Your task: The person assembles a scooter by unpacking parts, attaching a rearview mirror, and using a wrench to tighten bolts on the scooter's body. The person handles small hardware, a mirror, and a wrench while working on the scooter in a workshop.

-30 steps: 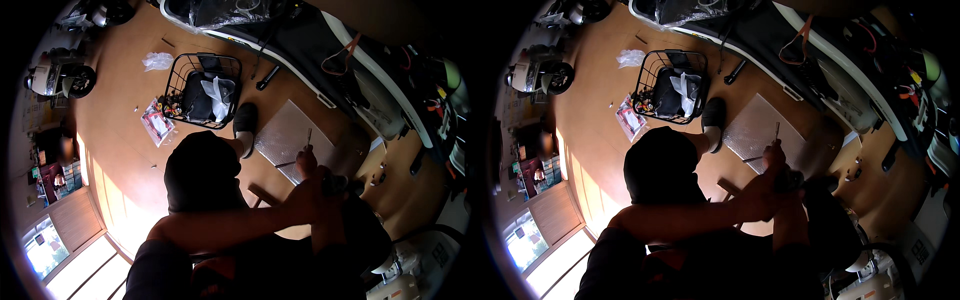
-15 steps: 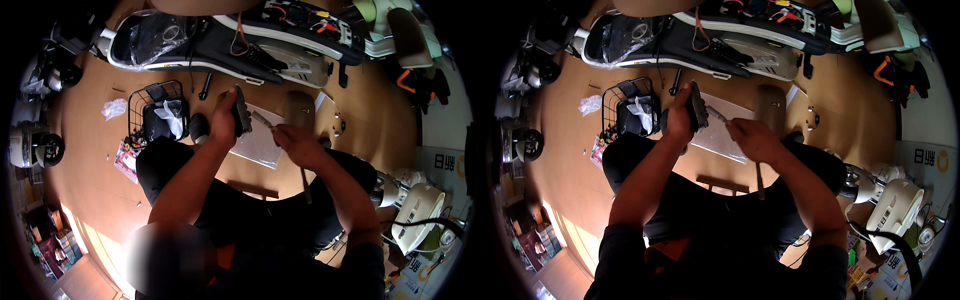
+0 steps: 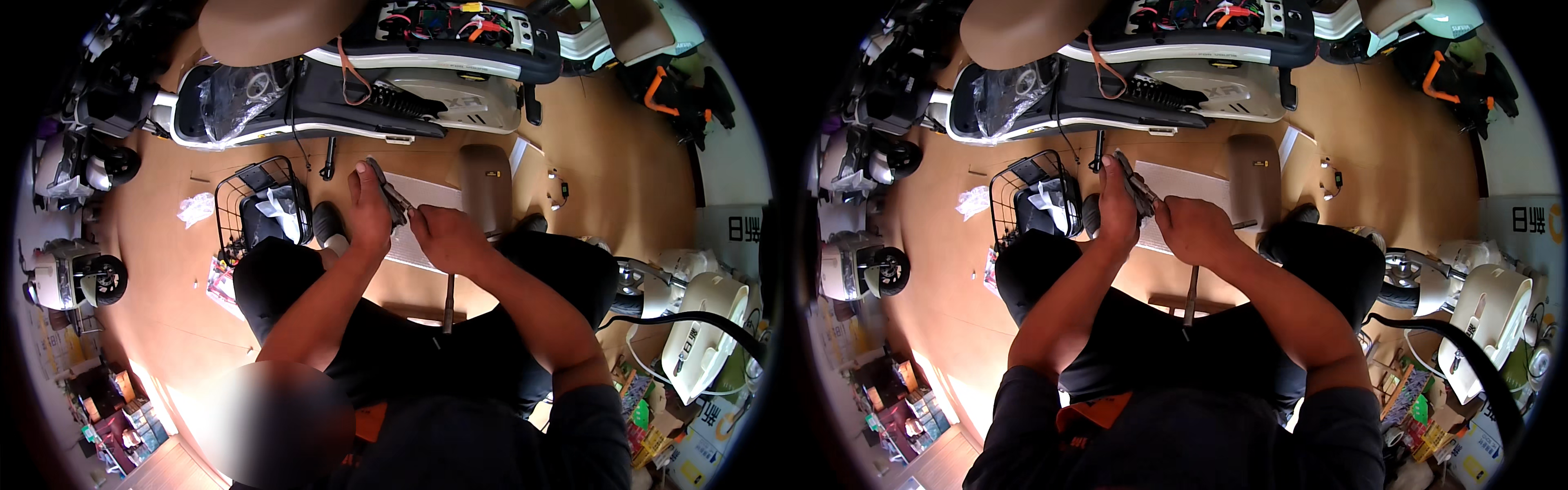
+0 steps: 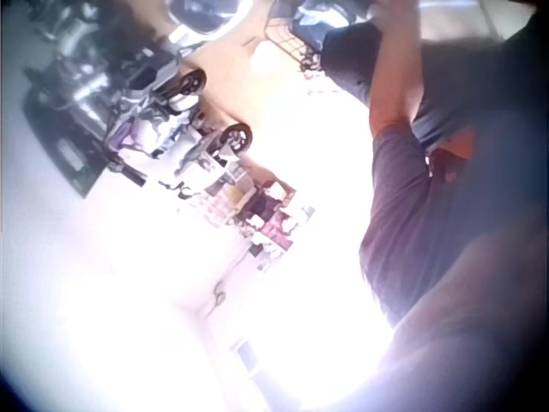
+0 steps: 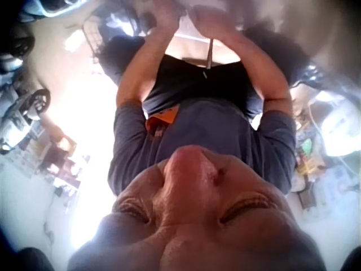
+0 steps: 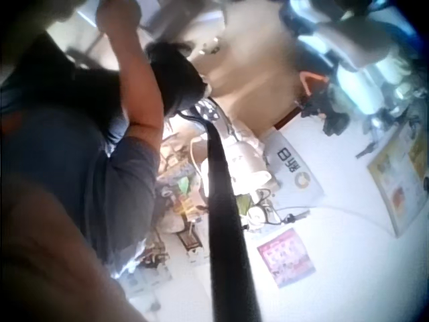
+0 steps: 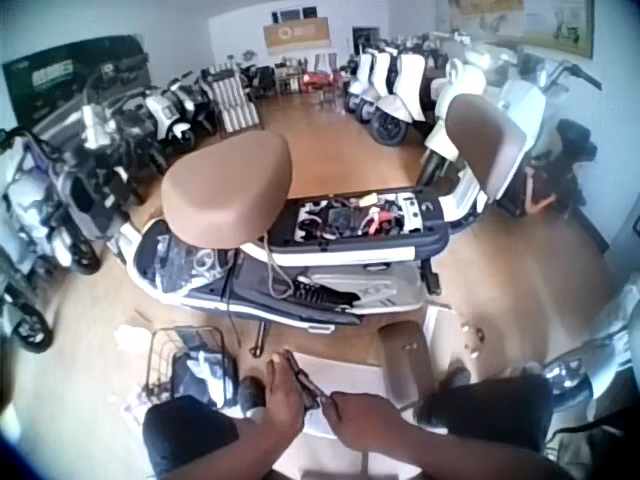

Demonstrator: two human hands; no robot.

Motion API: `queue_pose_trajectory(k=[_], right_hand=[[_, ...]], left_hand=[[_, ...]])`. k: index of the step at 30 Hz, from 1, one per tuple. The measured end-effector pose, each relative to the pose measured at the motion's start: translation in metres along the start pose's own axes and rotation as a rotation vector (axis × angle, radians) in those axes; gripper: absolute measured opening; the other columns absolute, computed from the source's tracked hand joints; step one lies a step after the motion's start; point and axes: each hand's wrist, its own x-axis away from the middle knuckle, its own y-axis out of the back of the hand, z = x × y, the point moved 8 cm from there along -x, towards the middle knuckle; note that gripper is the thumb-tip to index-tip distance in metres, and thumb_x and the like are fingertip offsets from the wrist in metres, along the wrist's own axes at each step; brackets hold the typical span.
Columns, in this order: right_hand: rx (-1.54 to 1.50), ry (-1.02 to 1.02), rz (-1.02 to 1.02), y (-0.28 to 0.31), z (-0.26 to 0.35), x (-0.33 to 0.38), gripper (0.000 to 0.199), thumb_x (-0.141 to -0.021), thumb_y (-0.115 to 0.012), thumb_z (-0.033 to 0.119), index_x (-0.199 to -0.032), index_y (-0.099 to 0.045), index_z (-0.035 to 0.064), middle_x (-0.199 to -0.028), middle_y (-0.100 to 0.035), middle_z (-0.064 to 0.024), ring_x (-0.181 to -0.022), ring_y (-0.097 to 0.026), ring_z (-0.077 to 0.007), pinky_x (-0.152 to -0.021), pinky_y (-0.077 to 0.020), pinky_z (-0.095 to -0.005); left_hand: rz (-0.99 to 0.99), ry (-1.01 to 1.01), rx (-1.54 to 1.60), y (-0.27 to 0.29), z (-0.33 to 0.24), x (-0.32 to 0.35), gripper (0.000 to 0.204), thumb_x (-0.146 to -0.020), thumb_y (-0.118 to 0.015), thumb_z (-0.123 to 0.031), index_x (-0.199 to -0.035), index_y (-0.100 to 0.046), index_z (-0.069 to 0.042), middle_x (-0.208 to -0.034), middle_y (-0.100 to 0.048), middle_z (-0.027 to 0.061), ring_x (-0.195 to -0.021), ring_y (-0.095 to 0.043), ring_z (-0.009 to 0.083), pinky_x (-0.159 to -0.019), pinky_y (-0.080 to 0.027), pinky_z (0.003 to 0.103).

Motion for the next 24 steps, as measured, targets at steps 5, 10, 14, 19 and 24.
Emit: queue_pose_trajectory(k=[5, 10, 14, 19, 24], right_hand=[[-0.139, -0.003, -0.036, -0.007, -0.012, -0.005, 0.046, -0.109, -0.039, 0.034, -0.089, -0.064, 0.0004, -0.084, -0.07, -0.022, -0.084, -0.068, -0.0438, -0.081, -0.0531, -0.0534], [-0.162, -0.021, -0.162, -0.017, -0.024, -0.01, 0.047, -0.108, -0.039, 0.036, -0.09, -0.065, 0.0014, -0.085, -0.07, -0.0236, -0.084, -0.068, -0.0443, -0.078, -0.0538, -0.0547], [-0.084, -0.01, -0.171, 0.015, -0.034, -0.024, 0.05, -0.108, -0.037, 0.039, -0.091, -0.067, 0.0029, -0.089, -0.071, -0.0225, -0.09, -0.068, -0.0425, -0.08, -0.0543, -0.0539], [-0.078, -0.019, -0.041, 0.014, -0.014, -0.005, 0.051, -0.108, -0.037, 0.04, -0.091, -0.068, 0.0033, -0.09, -0.071, -0.0202, -0.089, -0.068, -0.0422, -0.083, -0.0527, -0.0533], [-0.045, 0.014, 0.076, 0.007, -0.013, 0.018, 0.05, -0.108, -0.039, 0.04, -0.09, -0.068, 0.0034, -0.086, -0.071, -0.0207, -0.086, -0.068, -0.0426, -0.081, -0.0528, -0.053]], left_hand=[[0.008, -0.06, -0.174, -0.005, 0.002, -0.008, 0.061, -0.11, -0.033, -0.059, -0.132, -0.049, -0.004, -0.118, -0.055, 0.0108, -0.108, -0.052, 0.0206, -0.099, -0.042, 0.034], [0.167, 0.075, -0.106, -0.013, 0.028, -0.007, 0.06, -0.109, -0.035, -0.062, -0.129, -0.052, -0.008, -0.115, -0.057, 0.0061, -0.106, -0.052, 0.0174, -0.098, -0.043, 0.031], [0.363, 0.302, 0.033, -0.039, 0.061, 0.031, 0.056, -0.107, -0.037, -0.064, -0.118, -0.059, -0.013, -0.102, -0.062, -0.0007, -0.091, -0.059, 0.0105, -0.082, -0.05, 0.025], [0.194, 0.268, 0.255, -0.024, 0.017, 0.006, 0.068, -0.104, -0.04, -0.068, -0.123, -0.06, -0.007, -0.089, -0.064, 0.007, -0.078, -0.062, 0.0204, -0.073, -0.052, 0.031], [0.2, 0.185, 0.192, -0.02, -0.01, -0.001, 0.068, -0.104, -0.038, -0.069, -0.127, -0.057, -0.008, -0.087, -0.062, 0.0071, -0.073, -0.061, 0.0177, -0.064, -0.051, 0.033]])
